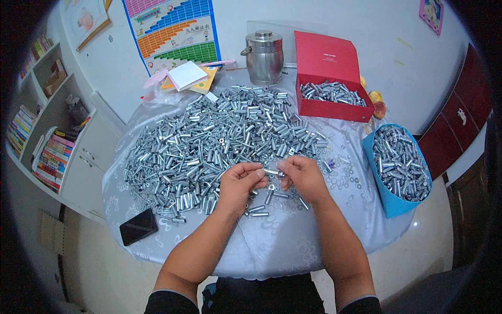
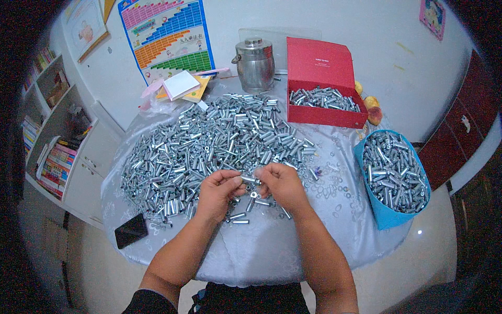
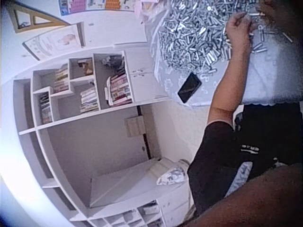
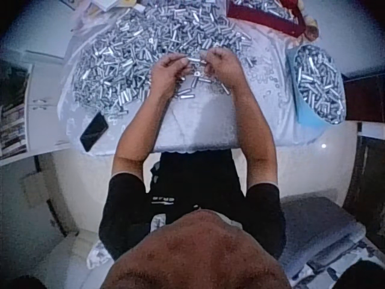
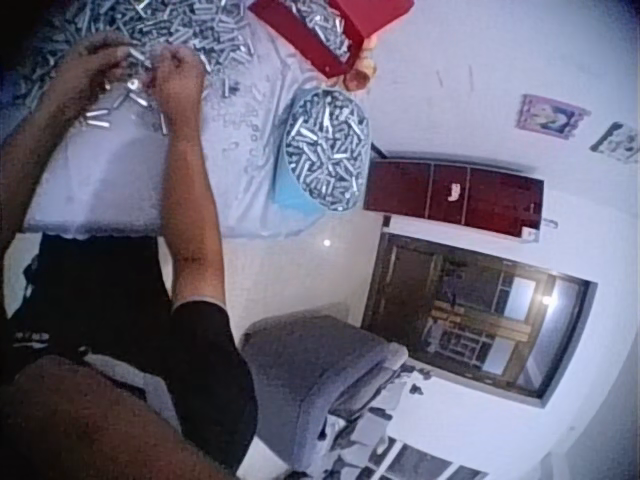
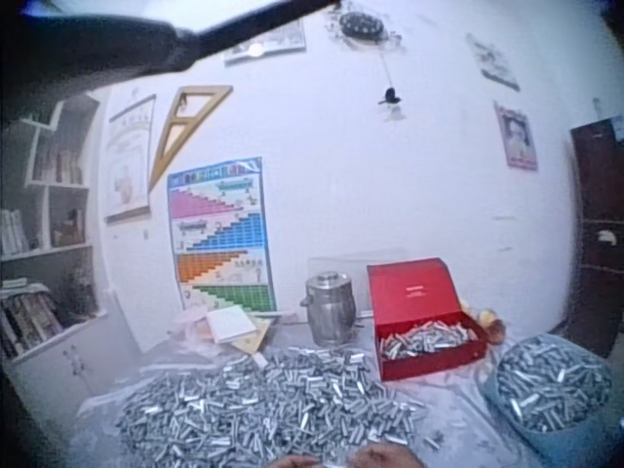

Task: The person sits at a table covered with a large pile of metal fasteners. They repeatedly pick up a fastener and a washer, insert the washer into the fastener, and place the assembled unit into a blue container. The process is continuous and repetitive throughout the clip.

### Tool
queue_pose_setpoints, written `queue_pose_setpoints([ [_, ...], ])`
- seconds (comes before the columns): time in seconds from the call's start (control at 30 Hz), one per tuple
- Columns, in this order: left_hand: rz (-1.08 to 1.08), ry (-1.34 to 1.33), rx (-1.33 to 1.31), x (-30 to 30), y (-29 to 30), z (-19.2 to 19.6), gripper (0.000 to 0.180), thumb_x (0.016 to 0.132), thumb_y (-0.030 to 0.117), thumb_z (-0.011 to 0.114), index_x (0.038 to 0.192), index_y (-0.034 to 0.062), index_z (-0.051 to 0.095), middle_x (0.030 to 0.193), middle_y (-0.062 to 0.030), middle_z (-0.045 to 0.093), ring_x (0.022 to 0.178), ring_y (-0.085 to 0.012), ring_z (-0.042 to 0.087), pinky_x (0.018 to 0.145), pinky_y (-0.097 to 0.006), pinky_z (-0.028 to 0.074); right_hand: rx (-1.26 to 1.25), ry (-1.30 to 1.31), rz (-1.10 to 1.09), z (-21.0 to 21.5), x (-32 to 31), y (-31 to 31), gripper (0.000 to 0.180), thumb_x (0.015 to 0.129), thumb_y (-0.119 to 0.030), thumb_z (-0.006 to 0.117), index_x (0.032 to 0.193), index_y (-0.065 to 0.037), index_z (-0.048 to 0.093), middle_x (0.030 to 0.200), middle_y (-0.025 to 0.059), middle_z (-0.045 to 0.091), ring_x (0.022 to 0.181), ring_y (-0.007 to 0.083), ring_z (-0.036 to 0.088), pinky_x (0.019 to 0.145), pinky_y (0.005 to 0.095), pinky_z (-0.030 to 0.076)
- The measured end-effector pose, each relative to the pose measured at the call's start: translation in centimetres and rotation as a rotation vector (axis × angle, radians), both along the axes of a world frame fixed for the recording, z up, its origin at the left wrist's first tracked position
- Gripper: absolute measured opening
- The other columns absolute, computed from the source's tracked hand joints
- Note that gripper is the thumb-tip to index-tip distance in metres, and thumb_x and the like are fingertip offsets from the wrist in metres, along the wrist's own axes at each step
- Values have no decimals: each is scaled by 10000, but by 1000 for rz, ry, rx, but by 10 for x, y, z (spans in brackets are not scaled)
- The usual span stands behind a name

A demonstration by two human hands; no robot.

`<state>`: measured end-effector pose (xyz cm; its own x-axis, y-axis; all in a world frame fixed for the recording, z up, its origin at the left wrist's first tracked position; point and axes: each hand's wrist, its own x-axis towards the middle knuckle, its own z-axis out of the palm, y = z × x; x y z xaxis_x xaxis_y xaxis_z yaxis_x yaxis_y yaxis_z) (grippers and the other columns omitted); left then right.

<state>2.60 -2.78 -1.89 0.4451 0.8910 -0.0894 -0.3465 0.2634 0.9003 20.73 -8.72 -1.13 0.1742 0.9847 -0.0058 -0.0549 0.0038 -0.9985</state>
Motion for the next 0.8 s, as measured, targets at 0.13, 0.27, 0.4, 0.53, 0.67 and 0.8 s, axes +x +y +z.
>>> queue_pose_setpoints([
  [0.13,45,-17,-14,0,2,-2,163,857,-1,648,1012,-39,619,881,-113,667,745,-174,667,679,-265,575,39,98,-10,12,-9,-2,192,902,-145,630,974,33,628,733,48,627,642,113,609,606,254,512],
  [0.27,47,-36,-2,2,1,-4,154,857,-9,643,1007,-39,617,873,-115,668,743,-176,667,673,-264,573,33,13,16,-2,1,0,212,906,-153,627,994,39,628,727,49,624,637,112,605,595,256,507],
  [0.4,35,-37,16,5,-1,-4,142,858,-19,637,997,-31,613,868,-119,668,749,-179,668,680,-265,572,7,82,-36,1,0,0,224,909,-166,629,992,42,629,721,49,618,618,107,592,575,252,498],
  [0.53,41,-42,14,6,1,-5,132,857,-25,634,987,-24,612,864,-120,668,761,-181,670,687,-264,570,50,14,1,7,-3,-3,210,933,-150,591,994,47,633,759,51,625,651,117,601,618,248,507],
  [0.67,44,-48,20,6,-1,-2,124,859,-27,629,982,-22,610,866,-119,671,766,-178,671,692,-263,574,-66,49,-14,3,2,-1,196,919,-155,614,955,37,628,730,43,615,607,108,584,571,246,491],
  [0.8,48,-38,19,6,2,-3,124,860,-27,628,983,-20,609,876,-116,673,772,-172,673,700,-262,581,-4,68,-35,2,-4,1,211,920,-178,617,963,28,620,687,31,605,576,98,568,525,247,468],
])
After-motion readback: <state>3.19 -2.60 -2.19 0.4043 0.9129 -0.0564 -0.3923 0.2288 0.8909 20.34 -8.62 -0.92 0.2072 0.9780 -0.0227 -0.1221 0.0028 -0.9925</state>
